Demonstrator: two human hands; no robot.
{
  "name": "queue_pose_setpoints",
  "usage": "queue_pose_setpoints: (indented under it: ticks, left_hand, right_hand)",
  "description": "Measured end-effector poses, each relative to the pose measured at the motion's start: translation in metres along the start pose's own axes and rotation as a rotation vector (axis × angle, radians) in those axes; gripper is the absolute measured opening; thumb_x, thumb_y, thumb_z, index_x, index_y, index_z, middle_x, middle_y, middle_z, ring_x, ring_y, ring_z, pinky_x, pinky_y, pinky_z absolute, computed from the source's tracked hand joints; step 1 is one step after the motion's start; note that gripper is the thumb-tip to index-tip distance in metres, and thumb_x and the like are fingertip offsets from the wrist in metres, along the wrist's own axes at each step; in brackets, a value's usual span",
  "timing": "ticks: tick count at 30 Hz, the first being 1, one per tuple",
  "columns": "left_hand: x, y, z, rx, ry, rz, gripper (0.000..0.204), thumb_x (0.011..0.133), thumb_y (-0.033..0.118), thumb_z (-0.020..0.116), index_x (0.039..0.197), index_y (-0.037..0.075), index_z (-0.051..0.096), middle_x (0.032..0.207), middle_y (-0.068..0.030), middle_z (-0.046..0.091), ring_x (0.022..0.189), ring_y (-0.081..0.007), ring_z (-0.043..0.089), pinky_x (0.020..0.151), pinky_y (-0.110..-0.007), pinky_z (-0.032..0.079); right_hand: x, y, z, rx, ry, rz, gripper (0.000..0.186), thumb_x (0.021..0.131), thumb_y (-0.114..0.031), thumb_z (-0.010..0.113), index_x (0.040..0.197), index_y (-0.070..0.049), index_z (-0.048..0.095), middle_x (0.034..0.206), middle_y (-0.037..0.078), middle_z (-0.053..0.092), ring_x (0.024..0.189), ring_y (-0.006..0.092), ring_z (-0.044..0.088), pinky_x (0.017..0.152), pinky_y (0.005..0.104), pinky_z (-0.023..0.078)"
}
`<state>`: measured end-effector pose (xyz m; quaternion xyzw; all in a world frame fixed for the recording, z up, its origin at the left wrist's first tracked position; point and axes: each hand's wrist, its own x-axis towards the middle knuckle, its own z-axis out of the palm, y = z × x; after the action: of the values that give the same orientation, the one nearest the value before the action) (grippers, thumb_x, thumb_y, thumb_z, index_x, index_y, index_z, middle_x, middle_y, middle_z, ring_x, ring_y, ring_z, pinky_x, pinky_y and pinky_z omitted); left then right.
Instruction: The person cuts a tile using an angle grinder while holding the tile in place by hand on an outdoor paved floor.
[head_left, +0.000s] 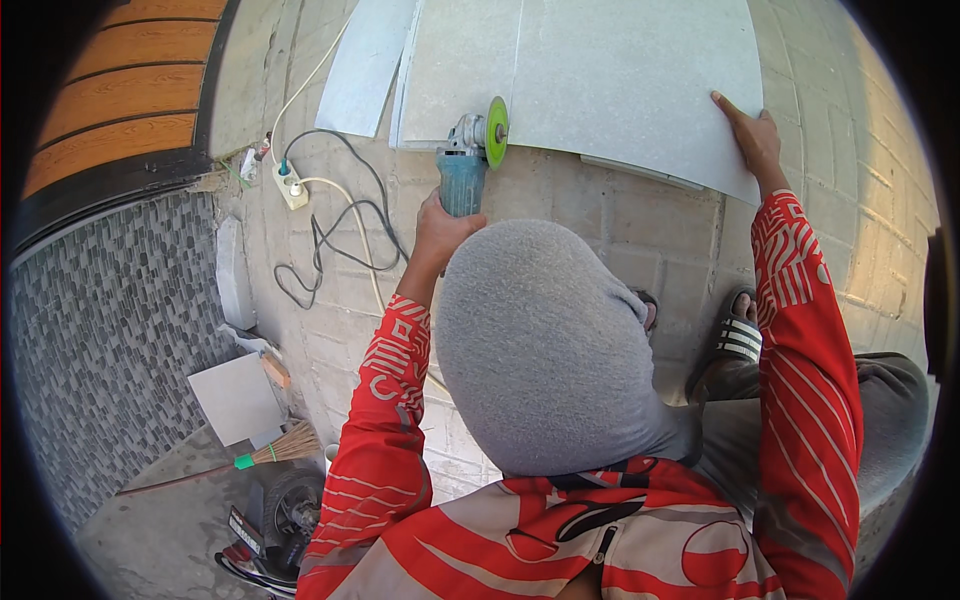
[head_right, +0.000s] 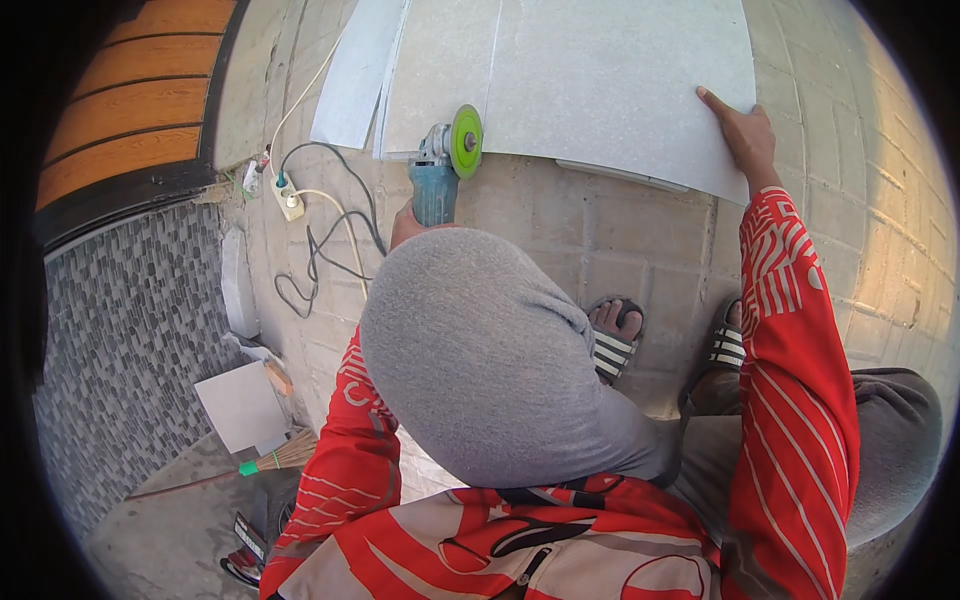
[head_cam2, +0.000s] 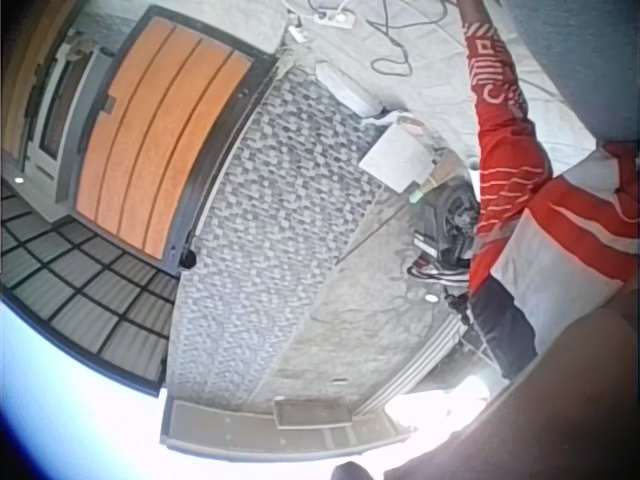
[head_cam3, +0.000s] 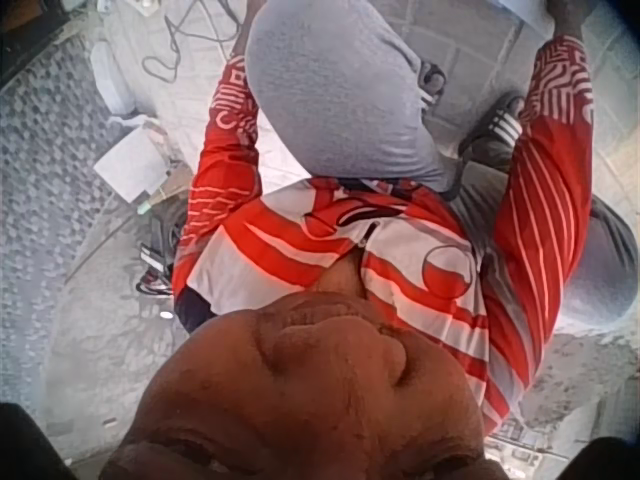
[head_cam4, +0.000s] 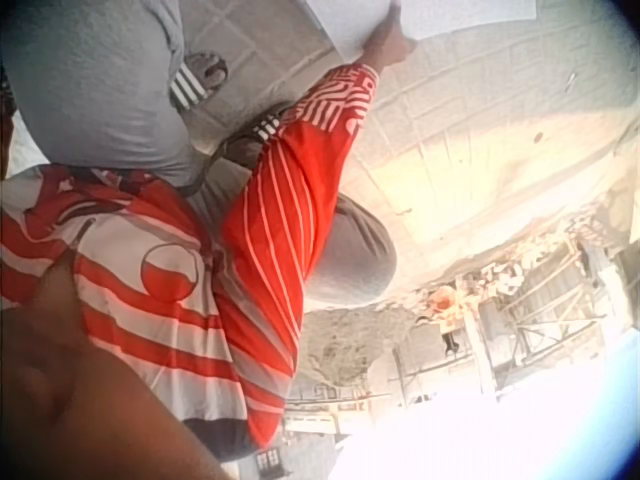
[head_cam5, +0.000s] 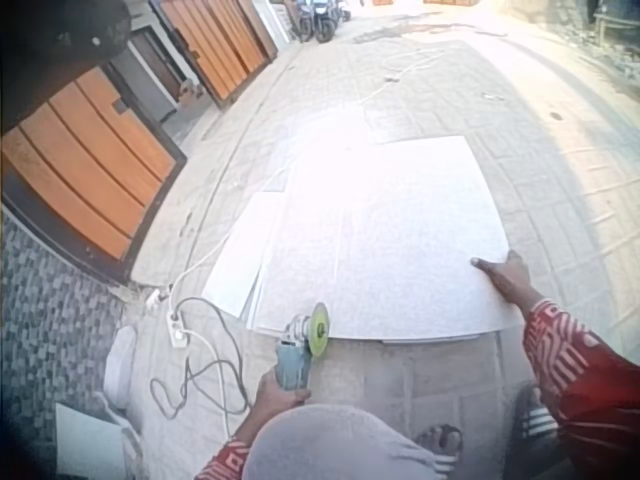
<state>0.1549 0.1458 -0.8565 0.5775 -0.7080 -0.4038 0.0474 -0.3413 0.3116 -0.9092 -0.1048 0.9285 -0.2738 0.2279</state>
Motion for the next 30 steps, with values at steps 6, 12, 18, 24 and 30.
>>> queue_pose_setpoints:
  ticks: [6,12,18,24,30]
  left_hand:
    - [-0.004,0.002,-0.002,0.009,0.007,0.007,0.055,0.065,0.024,0.081,0.109,-0.004,0.064,0.099,-0.0209,0.071,0.090,-0.0331,0.071,0.083,-0.042,0.055]
    - [-0.004,0.000,-0.002,0.041,0.004,0.008,0.055,0.064,0.024,0.081,0.109,-0.004,0.064,0.098,-0.0210,0.071,0.090,-0.0330,0.071,0.083,-0.042,0.055]
    - [-0.004,-0.005,-0.001,0.014,0.000,0.020,0.056,0.064,0.025,0.081,0.109,-0.004,0.064,0.099,-0.0219,0.071,0.091,-0.0345,0.071,0.083,-0.043,0.055]
    - [0.000,0.011,0.000,0.050,0.004,-0.027,0.055,0.064,0.025,0.080,0.109,-0.003,0.064,0.099,-0.0225,0.071,0.091,-0.0350,0.071,0.084,-0.043,0.055]
    - [0.010,0.017,-0.002,0.060,0.000,-0.062,0.057,0.064,0.024,0.081,0.111,-0.003,0.065,0.100,-0.0215,0.072,0.092,-0.0344,0.071,0.084,-0.042,0.055]
  right_hand:
    - [0.000,0.000,0.000,0.007,-0.030,0.005,0.121,0.063,-0.081,0.077,0.134,0.014,0.054,0.123,0.029,0.067,0.110,0.0366,0.069,0.095,0.0425,0.054]
    - [0.002,0.001,0.001,-0.007,0.006,-0.001,0.120,0.063,-0.081,0.077,0.133,0.014,0.055,0.122,0.029,0.068,0.109,0.0365,0.070,0.094,0.0425,0.054]
    - [0.003,0.001,0.002,0.008,-0.005,-0.006,0.119,0.063,-0.081,0.077,0.133,0.013,0.056,0.122,0.029,0.068,0.109,0.0364,0.070,0.094,0.0427,0.054]
    - [0.003,0.003,0.000,0.002,-0.018,-0.010,0.118,0.064,-0.080,0.078,0.132,0.014,0.056,0.122,0.028,0.068,0.110,0.0364,0.070,0.095,0.0425,0.054]
    - [-0.003,0.000,0.000,0.010,-0.018,-0.004,0.118,0.064,-0.080,0.078,0.132,0.014,0.056,0.123,0.029,0.067,0.111,0.0367,0.069,0.096,0.0428,0.053]
